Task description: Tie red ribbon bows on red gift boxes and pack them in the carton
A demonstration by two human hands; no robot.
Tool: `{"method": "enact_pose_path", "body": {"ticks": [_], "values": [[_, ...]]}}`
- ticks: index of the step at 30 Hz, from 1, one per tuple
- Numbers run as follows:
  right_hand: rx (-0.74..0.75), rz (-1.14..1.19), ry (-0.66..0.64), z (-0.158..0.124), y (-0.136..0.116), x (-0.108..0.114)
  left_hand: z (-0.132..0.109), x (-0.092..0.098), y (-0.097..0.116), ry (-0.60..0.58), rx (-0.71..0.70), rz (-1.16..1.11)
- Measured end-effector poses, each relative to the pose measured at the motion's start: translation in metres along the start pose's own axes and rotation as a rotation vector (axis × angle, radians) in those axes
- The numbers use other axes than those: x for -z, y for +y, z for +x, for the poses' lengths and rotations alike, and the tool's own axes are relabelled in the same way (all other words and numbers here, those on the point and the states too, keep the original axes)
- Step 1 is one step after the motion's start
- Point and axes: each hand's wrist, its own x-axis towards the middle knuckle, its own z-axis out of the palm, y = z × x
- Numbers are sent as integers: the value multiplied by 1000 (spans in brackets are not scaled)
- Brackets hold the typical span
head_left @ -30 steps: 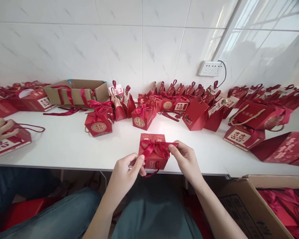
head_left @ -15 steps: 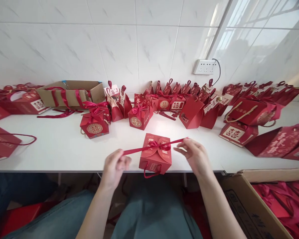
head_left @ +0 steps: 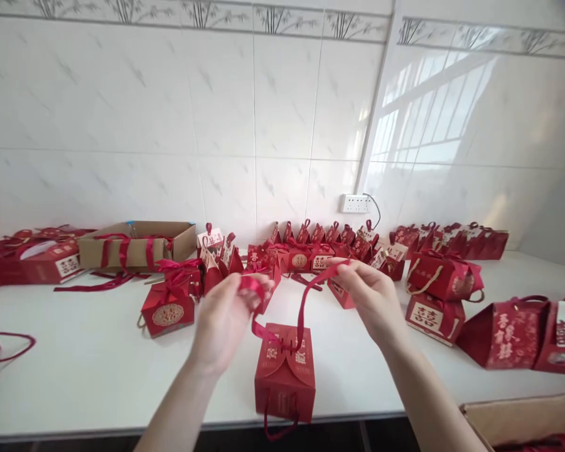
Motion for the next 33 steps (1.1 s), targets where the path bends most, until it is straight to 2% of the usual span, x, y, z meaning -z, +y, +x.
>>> {"method": "enact_pose_path", "body": {"ticks": [2,4,7,9,12,14,16,17,18,19,20,21,22,23,24,25,27,29,33], "values": [[63,-53,-113,10,-17,-19,6,-33,-3,-114,-17,-17],[82,-47,-197,16,-30,-31,9,-53,-5,-183,-6,-10],[79,-54,-229,18,-38,-36,11,-60,-3,-150,0,13],[79,-81,-208,17,-37,-27,14,-48,2,-70,-44,22],[67,-137,-120,12,-28,7,18,-8,13,81,-140,102],[95,-195,80,7,-23,35,17,25,20,283,-227,263],[240,-183,385,0,-22,57,11,52,22,574,-497,548],[351,-148,514,-3,-22,63,6,59,20,637,-660,691],[454,-147,593,-8,-23,64,1,63,15,600,-787,828],[520,-198,595,-12,-24,61,-5,61,9,457,-844,956],[540,-304,505,-17,-24,55,-11,56,2,249,-830,1059],[516,-448,334,-21,-23,45,-17,49,-7,15,-746,1150],[452,-600,101,-25,-20,34,-22,40,-17,-153,-659,1233],[394,-710,-149,-28,-15,23,-27,31,-26,-260,-582,1300],[347,-781,-369,-30,-8,13,-31,24,-35,-312,-519,1355],[318,-821,-538,-32,-1,5,-34,19,-42,-315,-473,1394],[276,-856,-743,-32,13,-6,-39,15,-53,-301,-372,1436],[229,-869,-844,-30,21,-10,-43,18,-58,-304,-287,1419],[124,-944,-911,-28,19,-13,-46,24,-59,-355,-230,1340]]}}
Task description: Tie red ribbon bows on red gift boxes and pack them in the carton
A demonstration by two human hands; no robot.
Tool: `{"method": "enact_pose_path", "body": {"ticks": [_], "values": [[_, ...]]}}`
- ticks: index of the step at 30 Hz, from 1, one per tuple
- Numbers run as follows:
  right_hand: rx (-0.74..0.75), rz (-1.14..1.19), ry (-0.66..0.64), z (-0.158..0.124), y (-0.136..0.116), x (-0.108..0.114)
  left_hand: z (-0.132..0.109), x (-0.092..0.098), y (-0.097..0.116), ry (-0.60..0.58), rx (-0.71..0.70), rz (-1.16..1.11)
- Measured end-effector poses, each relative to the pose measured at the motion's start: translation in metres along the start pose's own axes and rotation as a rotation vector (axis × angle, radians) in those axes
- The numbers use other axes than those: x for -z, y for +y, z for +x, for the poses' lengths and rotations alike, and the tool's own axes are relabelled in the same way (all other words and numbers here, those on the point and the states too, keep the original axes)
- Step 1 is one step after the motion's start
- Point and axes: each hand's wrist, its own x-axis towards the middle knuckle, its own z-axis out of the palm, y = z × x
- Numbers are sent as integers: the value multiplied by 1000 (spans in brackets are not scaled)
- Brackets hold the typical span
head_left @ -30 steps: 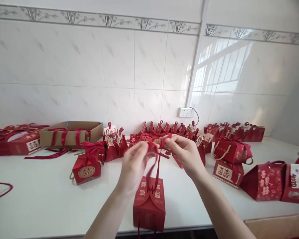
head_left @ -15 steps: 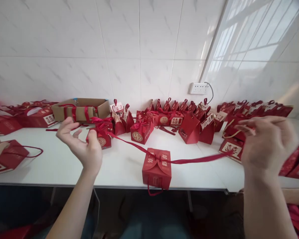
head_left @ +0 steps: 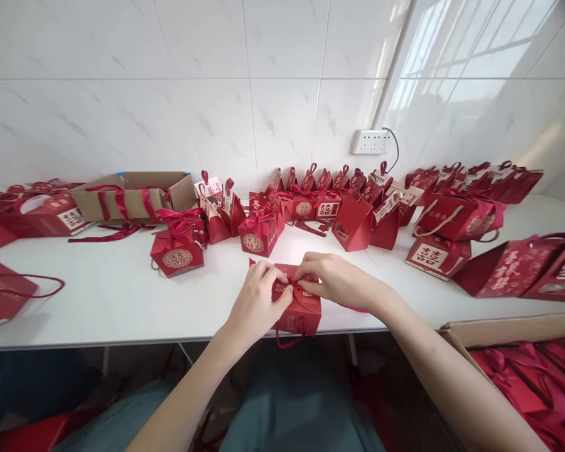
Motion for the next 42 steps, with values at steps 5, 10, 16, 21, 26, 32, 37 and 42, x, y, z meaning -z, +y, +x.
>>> {"method": "enact_pose_path", "body": {"ticks": [5,10,16,21,26,32,37,42], "values": [[15,12,-62,4,1,-3,10,4,9,-101,29,35],[13,154,21,3,15,-14,25,9,10,-273,63,-15],[33,292,113,-1,15,-18,15,-2,-1,-121,150,-243],[66,306,148,-2,14,-18,10,-6,0,-83,156,-274],[37,412,187,-4,21,-20,11,-7,-1,-70,173,-258],[52,374,203,-6,17,-21,7,-8,-3,-22,81,-275],[-9,413,248,-6,14,-21,7,-7,-4,13,74,-222],[-15,336,188,-6,10,-20,7,-10,-4,45,1,-233]]}}
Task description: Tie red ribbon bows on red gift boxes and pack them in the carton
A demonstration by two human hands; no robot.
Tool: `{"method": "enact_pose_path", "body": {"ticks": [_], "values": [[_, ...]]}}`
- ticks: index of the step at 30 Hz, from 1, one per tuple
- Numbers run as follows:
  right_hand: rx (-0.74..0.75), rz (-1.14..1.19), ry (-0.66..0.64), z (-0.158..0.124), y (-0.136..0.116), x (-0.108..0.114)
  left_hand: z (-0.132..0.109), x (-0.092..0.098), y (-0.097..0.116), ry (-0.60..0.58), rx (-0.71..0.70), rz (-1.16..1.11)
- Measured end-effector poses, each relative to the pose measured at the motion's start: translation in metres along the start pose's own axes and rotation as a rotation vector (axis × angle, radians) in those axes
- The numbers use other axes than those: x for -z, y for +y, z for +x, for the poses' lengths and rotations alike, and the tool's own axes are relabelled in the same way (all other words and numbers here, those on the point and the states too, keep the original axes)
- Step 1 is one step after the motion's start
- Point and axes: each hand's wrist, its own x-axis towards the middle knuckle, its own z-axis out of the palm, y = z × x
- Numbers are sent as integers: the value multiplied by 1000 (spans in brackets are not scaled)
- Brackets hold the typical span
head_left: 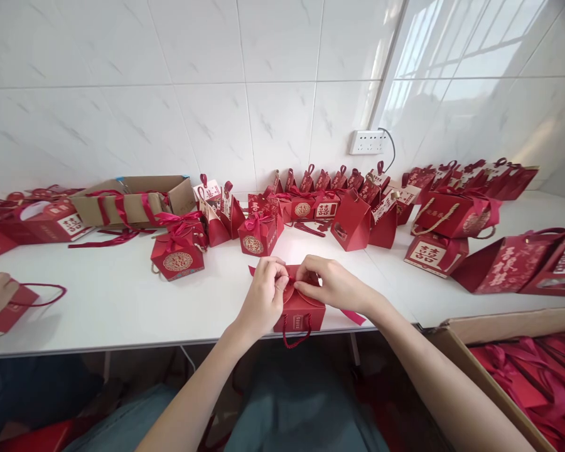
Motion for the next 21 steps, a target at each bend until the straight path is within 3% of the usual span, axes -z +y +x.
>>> {"method": "enact_pose_path", "body": {"ticks": [5,12,14,18,21], "values": [[-52,121,-87,1,3,6,-1,-1,2,-8,6,34],[-60,306,-52,-2,9,0,9,6,11,-203,50,95],[-68,320,-53,-3,12,0,10,5,11,-147,51,97],[-63,232,-18,-4,12,-2,6,-2,8,135,139,19],[-45,157,-6,-2,8,-6,5,-6,9,197,217,-90]]}}
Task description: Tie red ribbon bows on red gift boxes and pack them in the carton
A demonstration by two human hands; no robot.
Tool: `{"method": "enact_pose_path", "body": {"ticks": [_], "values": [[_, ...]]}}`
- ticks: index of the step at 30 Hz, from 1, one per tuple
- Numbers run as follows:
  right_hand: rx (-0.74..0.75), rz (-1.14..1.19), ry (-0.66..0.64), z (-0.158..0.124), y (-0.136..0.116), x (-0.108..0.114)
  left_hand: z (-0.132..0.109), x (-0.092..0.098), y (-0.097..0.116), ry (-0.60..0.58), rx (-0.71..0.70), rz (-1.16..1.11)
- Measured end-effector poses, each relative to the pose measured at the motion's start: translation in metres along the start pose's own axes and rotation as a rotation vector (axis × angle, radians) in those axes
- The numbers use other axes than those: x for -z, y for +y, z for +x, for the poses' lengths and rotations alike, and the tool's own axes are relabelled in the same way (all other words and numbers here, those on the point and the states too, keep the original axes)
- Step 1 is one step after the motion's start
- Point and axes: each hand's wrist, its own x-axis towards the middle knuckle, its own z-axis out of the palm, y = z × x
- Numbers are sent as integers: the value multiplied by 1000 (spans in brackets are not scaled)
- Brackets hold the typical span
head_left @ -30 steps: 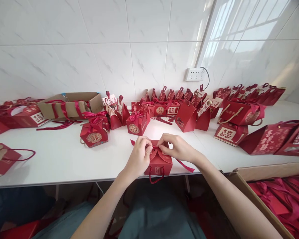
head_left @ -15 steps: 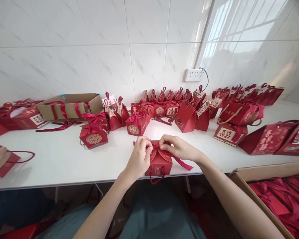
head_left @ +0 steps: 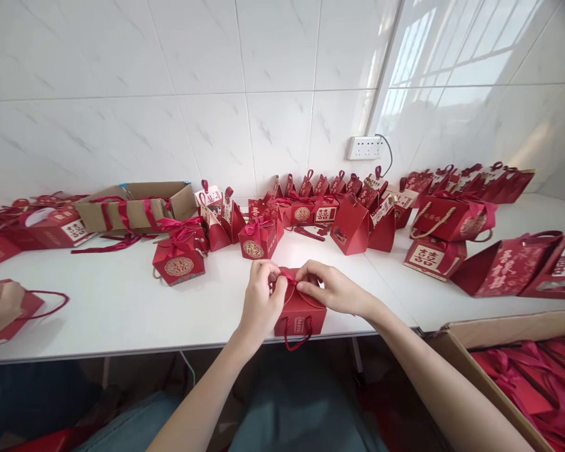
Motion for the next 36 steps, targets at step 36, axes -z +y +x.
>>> {"method": "enact_pose_path", "body": {"ticks": [36], "values": [[10,-146,16,3,-2,-9,21,4,-1,50,587,-1027]]}}
